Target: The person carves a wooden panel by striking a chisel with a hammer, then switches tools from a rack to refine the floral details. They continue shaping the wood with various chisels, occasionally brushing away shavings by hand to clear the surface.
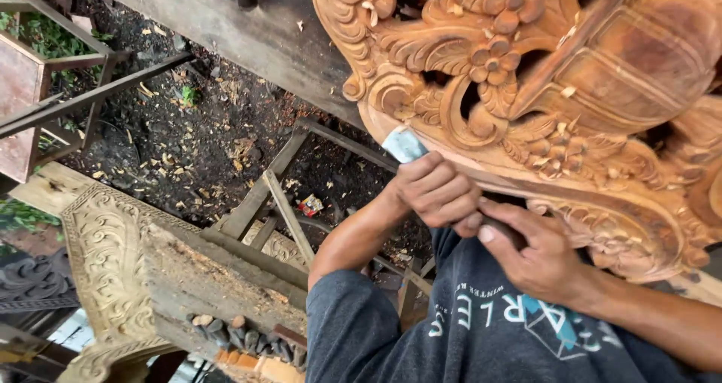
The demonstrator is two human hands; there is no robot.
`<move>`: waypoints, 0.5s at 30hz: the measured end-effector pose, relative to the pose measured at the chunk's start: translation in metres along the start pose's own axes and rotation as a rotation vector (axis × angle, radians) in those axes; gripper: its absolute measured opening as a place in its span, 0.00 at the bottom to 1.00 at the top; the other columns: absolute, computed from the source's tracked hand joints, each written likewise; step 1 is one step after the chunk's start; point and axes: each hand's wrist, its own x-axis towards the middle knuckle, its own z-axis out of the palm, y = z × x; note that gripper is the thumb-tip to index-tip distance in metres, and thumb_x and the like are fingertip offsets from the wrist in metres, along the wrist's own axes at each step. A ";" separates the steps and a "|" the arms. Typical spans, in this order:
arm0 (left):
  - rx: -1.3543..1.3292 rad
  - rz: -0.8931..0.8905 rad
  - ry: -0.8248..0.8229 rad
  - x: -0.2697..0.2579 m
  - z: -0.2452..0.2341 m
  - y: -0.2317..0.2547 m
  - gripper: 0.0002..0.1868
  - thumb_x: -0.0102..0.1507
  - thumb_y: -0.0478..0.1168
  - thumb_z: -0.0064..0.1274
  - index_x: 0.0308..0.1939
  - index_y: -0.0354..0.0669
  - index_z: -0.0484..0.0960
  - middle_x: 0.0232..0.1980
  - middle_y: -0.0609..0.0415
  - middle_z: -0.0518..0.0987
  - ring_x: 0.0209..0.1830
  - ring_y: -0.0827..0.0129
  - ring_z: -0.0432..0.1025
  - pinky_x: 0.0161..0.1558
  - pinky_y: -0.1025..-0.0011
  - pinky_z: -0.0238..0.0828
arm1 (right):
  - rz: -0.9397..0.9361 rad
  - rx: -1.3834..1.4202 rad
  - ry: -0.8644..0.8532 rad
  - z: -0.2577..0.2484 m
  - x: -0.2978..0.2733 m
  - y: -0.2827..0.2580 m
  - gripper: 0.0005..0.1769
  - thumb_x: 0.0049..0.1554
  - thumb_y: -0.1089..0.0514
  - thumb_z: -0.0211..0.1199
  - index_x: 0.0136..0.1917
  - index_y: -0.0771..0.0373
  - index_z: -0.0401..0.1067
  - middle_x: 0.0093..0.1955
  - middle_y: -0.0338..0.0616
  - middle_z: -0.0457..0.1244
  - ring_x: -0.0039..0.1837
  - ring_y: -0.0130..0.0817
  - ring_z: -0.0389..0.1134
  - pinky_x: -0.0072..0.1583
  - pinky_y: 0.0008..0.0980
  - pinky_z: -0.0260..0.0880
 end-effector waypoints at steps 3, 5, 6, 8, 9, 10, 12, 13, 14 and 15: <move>-0.015 0.101 0.031 0.014 0.001 -0.007 0.20 0.71 0.50 0.40 0.32 0.43 0.78 0.26 0.60 0.68 0.24 0.71 0.65 0.35 0.72 0.65 | 0.151 -0.174 -0.033 -0.018 -0.004 -0.022 0.22 0.57 0.60 0.64 0.63 0.69 0.72 0.42 0.46 0.72 0.39 0.25 0.72 0.40 0.24 0.72; -0.010 0.156 0.079 0.015 0.004 -0.006 0.22 0.73 0.51 0.39 0.33 0.43 0.79 0.27 0.60 0.70 0.24 0.71 0.65 0.36 0.73 0.65 | 0.246 -0.263 -0.062 -0.025 -0.007 -0.032 0.23 0.54 0.60 0.65 0.62 0.69 0.73 0.39 0.45 0.71 0.36 0.25 0.71 0.38 0.25 0.71; -0.030 0.120 0.077 0.010 0.005 -0.005 0.21 0.71 0.51 0.39 0.32 0.42 0.79 0.26 0.60 0.68 0.23 0.71 0.64 0.34 0.72 0.63 | 0.390 -0.252 -0.077 -0.023 -0.008 -0.030 0.24 0.55 0.59 0.66 0.65 0.66 0.74 0.38 0.45 0.70 0.33 0.27 0.68 0.35 0.27 0.69; -0.050 0.079 0.072 0.002 0.005 -0.004 0.21 0.70 0.50 0.39 0.31 0.41 0.79 0.24 0.61 0.66 0.22 0.72 0.63 0.32 0.72 0.62 | 0.537 -0.239 -0.095 -0.013 -0.005 -0.019 0.25 0.56 0.59 0.66 0.67 0.64 0.75 0.36 0.45 0.69 0.31 0.29 0.65 0.32 0.30 0.67; -0.049 0.015 0.063 -0.002 0.004 -0.004 0.20 0.69 0.49 0.40 0.31 0.42 0.78 0.25 0.60 0.67 0.21 0.71 0.63 0.32 0.70 0.62 | 0.363 -0.154 -0.055 -0.005 -0.003 -0.011 0.22 0.58 0.59 0.64 0.65 0.66 0.73 0.37 0.42 0.69 0.33 0.26 0.66 0.34 0.27 0.68; -0.050 -0.038 0.059 -0.005 0.005 -0.005 0.18 0.67 0.48 0.40 0.30 0.42 0.77 0.25 0.59 0.68 0.21 0.69 0.63 0.32 0.69 0.62 | 0.182 -0.071 -0.006 0.003 0.001 -0.001 0.19 0.61 0.58 0.62 0.63 0.68 0.71 0.37 0.40 0.69 0.35 0.23 0.67 0.36 0.24 0.69; -0.054 0.027 0.045 0.003 0.003 -0.008 0.19 0.69 0.49 0.40 0.31 0.42 0.78 0.26 0.59 0.69 0.22 0.70 0.63 0.33 0.70 0.62 | 0.113 -0.097 -0.006 -0.004 0.002 -0.019 0.20 0.61 0.59 0.61 0.65 0.70 0.69 0.44 0.45 0.68 0.43 0.26 0.68 0.43 0.28 0.70; -0.058 0.086 0.029 0.006 -0.001 -0.009 0.19 0.70 0.49 0.41 0.32 0.43 0.78 0.27 0.60 0.70 0.23 0.70 0.63 0.34 0.70 0.62 | 0.047 -0.121 -0.011 -0.006 0.002 -0.029 0.21 0.61 0.60 0.59 0.66 0.72 0.67 0.51 0.50 0.68 0.51 0.30 0.70 0.50 0.32 0.70; -0.057 0.088 0.035 -0.001 0.002 -0.007 0.19 0.70 0.49 0.41 0.32 0.43 0.78 0.27 0.60 0.70 0.23 0.70 0.63 0.34 0.70 0.62 | 0.045 -0.127 -0.010 -0.005 -0.002 -0.017 0.21 0.61 0.60 0.59 0.66 0.72 0.67 0.51 0.50 0.68 0.51 0.30 0.70 0.50 0.32 0.70; -0.040 0.085 0.040 -0.007 0.004 -0.005 0.19 0.70 0.50 0.41 0.31 0.43 0.78 0.26 0.61 0.69 0.22 0.71 0.63 0.34 0.70 0.61 | 0.203 -0.191 -0.052 -0.004 -0.007 -0.006 0.23 0.59 0.59 0.62 0.65 0.69 0.69 0.44 0.47 0.68 0.42 0.28 0.70 0.43 0.29 0.70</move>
